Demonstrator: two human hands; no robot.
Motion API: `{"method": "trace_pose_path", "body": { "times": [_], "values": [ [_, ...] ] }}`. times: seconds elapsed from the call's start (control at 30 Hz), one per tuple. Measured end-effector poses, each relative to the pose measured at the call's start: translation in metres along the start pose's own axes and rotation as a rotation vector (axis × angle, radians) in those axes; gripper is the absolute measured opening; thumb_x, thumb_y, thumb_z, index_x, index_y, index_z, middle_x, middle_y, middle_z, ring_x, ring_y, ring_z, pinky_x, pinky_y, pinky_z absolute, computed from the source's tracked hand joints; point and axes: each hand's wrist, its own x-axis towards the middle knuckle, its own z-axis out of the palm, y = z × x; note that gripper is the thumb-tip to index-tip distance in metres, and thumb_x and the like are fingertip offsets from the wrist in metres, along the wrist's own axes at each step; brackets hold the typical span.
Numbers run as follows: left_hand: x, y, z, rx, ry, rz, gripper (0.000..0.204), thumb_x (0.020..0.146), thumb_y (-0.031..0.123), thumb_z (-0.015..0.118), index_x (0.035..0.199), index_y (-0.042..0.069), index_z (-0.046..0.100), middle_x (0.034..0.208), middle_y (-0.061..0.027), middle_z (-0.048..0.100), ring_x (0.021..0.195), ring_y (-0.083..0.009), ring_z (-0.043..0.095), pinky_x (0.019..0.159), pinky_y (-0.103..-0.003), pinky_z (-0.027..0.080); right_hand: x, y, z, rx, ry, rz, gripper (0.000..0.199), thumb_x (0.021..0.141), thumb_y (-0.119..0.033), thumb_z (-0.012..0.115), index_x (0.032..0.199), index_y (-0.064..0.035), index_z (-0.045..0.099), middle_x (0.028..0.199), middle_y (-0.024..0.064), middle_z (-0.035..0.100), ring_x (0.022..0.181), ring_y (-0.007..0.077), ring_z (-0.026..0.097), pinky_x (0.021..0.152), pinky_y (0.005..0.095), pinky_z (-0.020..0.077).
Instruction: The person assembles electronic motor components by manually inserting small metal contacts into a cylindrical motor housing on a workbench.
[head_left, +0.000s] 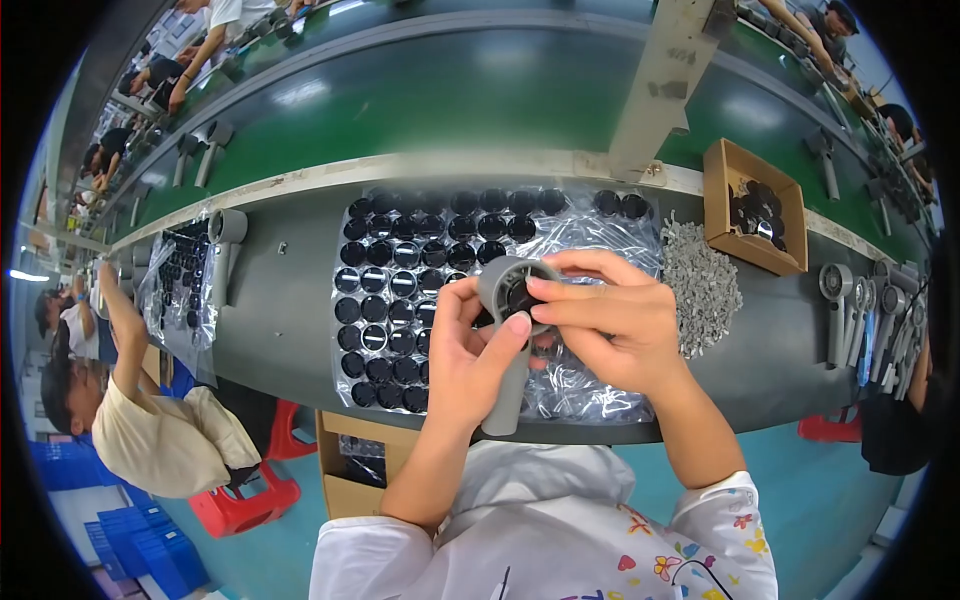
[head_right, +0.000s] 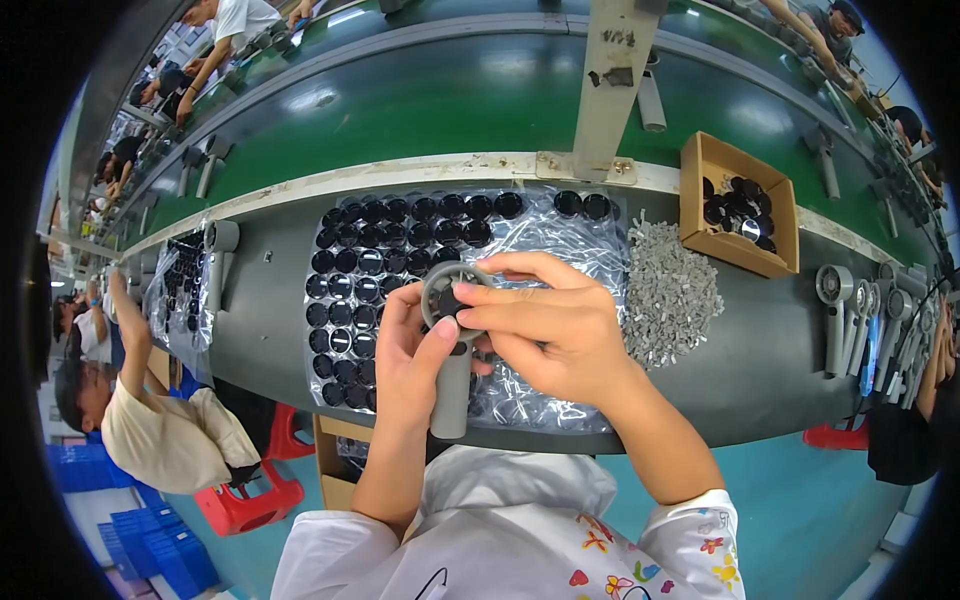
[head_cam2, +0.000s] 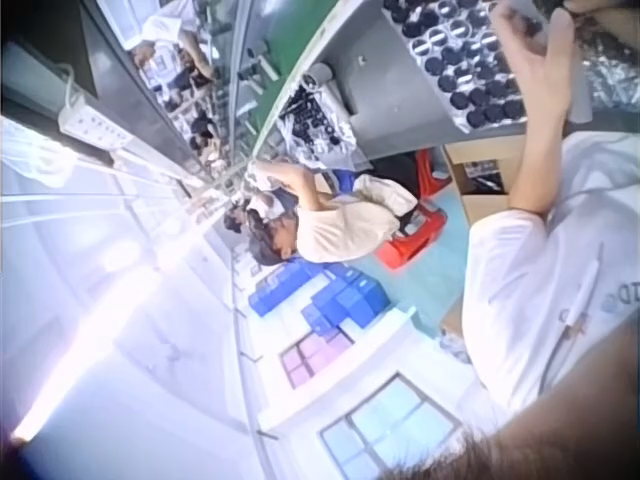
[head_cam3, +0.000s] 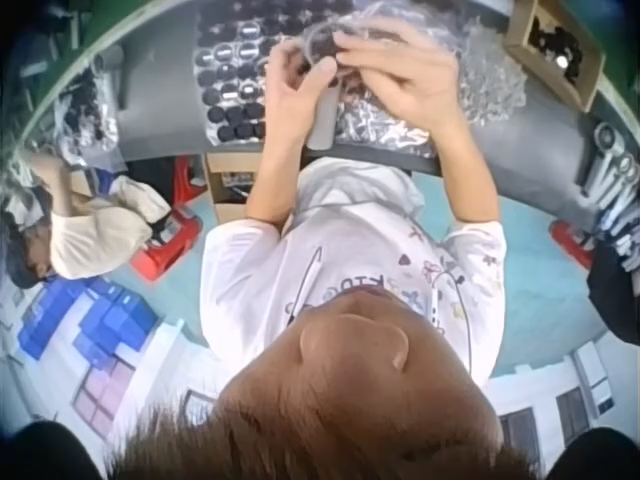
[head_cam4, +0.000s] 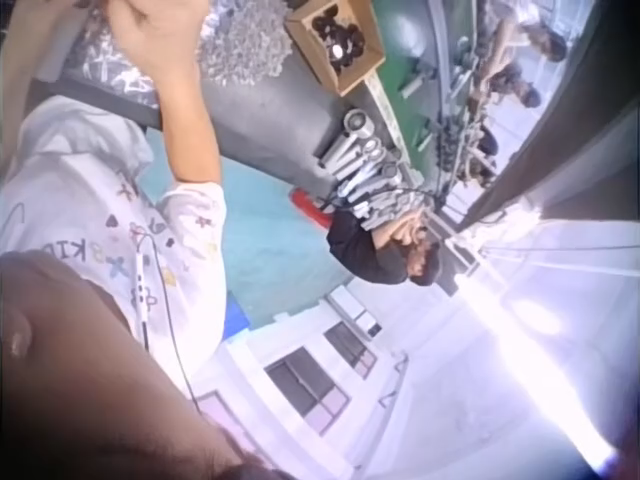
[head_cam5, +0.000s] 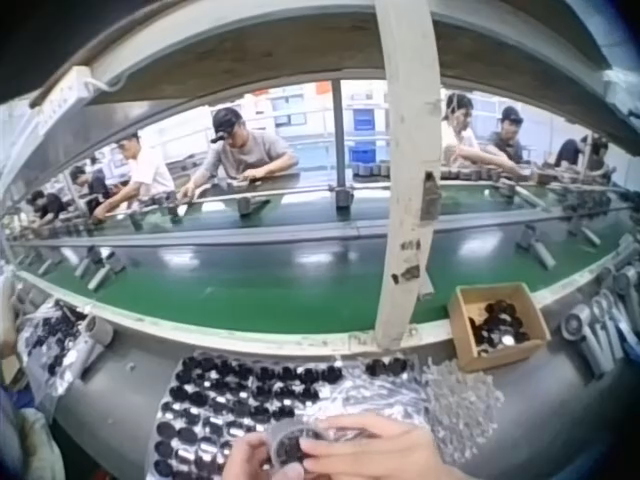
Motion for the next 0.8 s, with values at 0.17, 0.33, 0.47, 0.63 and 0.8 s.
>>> {"method": "trace_pose_path", "body": {
  "times": [0.17,0.33,0.47,0.63,0.8],
  "values": [
    [-0.002,0.001,0.002,-0.019,-0.025,0.005,0.054,0.089,0.005,0.076,0.128,0.000,0.039,0.125,-0.0178,0.053,0.087,-0.0249,0.074,0.066,-0.033,0.066,-0.003,-0.005,-0.001,0.597,0.116,0.298,0.039,0.079,0.010,0.072,0.118,0.0042,0.071,0.116,0.0149,0.070,0.110,0.0264,0.065,0.097,0.0382,0.0525],
    [0.000,-0.005,0.000,-0.108,-0.088,0.033,0.055,0.091,0.010,0.073,0.132,0.000,0.039,0.123,-0.0176,0.055,0.080,-0.0243,0.073,0.060,-0.033,0.064,0.001,-0.011,0.003,0.647,0.107,0.538,0.045,0.081,0.010,0.072,0.125,0.0041,0.067,0.133,0.0167,0.059,0.116,0.0253,0.062,0.098,0.0397,0.0533],
    [0.002,-0.004,0.000,-0.221,-0.146,-0.055,0.058,0.095,0.020,0.069,0.139,0.000,0.038,0.116,-0.0173,0.059,0.076,-0.0228,0.071,0.055,-0.033,0.062,-0.002,-0.005,0.000,0.589,-0.055,0.481,0.043,0.085,0.006,0.073,0.127,0.0045,0.066,0.130,0.0157,0.061,0.118,0.0233,0.062,0.098,0.0385,0.0537],
    [0.003,-0.005,0.001,-0.275,-0.093,-0.047,0.047,0.104,0.030,0.052,0.138,0.000,0.039,0.109,-0.0181,0.066,0.078,-0.0238,0.072,0.054,-0.034,0.062,0.001,-0.011,0.004,0.308,0.029,0.382,0.037,0.083,0.005,0.073,0.119,-0.0017,0.073,0.125,0.0165,0.062,0.112,0.0251,0.064,0.092,0.0370,0.0555],
    [0.004,-0.003,0.009,-0.062,0.046,-0.027,0.043,0.106,0.034,0.047,0.133,0.001,0.043,0.104,-0.0161,0.066,0.064,-0.0217,0.068,0.048,-0.031,0.058,-0.001,-0.007,0.007,0.017,0.025,0.155,0.032,0.077,0.001,0.078,0.109,-0.0056,0.078,0.116,0.0128,0.062,0.101,0.0246,0.066,0.084,0.0358,0.0570]
  ]
}}
